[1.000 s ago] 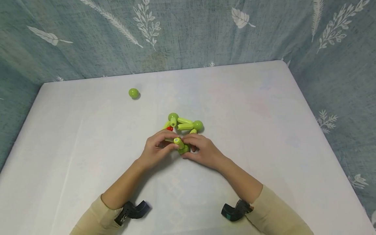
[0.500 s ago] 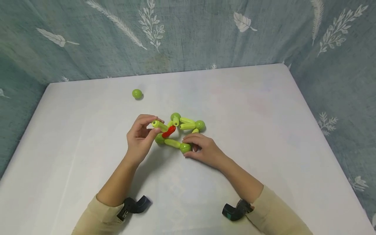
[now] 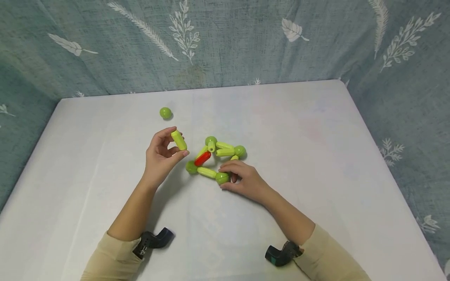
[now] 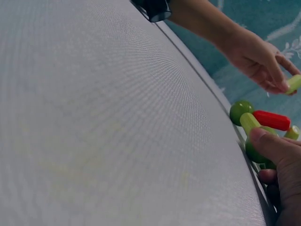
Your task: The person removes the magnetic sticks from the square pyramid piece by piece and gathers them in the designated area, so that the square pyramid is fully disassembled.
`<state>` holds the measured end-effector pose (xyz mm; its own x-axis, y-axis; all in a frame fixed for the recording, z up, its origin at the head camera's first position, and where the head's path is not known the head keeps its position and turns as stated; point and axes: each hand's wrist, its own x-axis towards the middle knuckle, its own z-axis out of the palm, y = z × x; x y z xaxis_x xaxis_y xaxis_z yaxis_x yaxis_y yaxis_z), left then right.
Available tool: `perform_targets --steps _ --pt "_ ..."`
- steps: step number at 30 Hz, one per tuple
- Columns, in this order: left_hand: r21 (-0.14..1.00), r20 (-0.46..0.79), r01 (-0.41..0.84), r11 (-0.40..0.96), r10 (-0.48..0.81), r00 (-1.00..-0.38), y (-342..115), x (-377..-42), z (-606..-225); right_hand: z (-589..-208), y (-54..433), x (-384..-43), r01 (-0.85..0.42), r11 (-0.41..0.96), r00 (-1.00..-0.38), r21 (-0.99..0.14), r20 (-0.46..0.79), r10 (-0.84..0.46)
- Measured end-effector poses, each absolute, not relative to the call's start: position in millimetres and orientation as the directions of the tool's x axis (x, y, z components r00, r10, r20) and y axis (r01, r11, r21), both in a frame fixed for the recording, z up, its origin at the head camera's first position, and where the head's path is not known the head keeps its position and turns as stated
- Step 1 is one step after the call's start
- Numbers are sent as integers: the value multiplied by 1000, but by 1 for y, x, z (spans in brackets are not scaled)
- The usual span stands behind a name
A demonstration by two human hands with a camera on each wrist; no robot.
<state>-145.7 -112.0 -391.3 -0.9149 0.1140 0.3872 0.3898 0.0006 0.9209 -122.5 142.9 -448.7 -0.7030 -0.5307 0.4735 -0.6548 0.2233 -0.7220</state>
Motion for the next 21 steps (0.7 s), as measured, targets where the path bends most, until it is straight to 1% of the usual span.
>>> perform_targets --steps 3,6,9,12,15,21 --pt "938 318 333 97 140 -938 -124 -149 -395 -448 141 -122 -650 224 -707 -726 468 -531" --pt "932 238 277 235 181 -954 -138 -154 -401 -449 141 -120 -634 239 -720 -735 449 -530" --pt "898 147 225 377 226 -963 -153 -161 -407 -450 141 -118 -621 252 -731 -742 432 -528" --pt "841 71 194 505 254 -965 -167 -170 -413 -450 142 -118 -626 249 -728 -739 440 -526" --pt "786 47 201 585 267 -963 -181 -180 -420 -450 142 -119 -639 238 -718 -731 455 -527" --pt "699 45 246 672 301 -953 -205 -205 -431 -448 141 -122 -647 228 -709 -728 463 -532"
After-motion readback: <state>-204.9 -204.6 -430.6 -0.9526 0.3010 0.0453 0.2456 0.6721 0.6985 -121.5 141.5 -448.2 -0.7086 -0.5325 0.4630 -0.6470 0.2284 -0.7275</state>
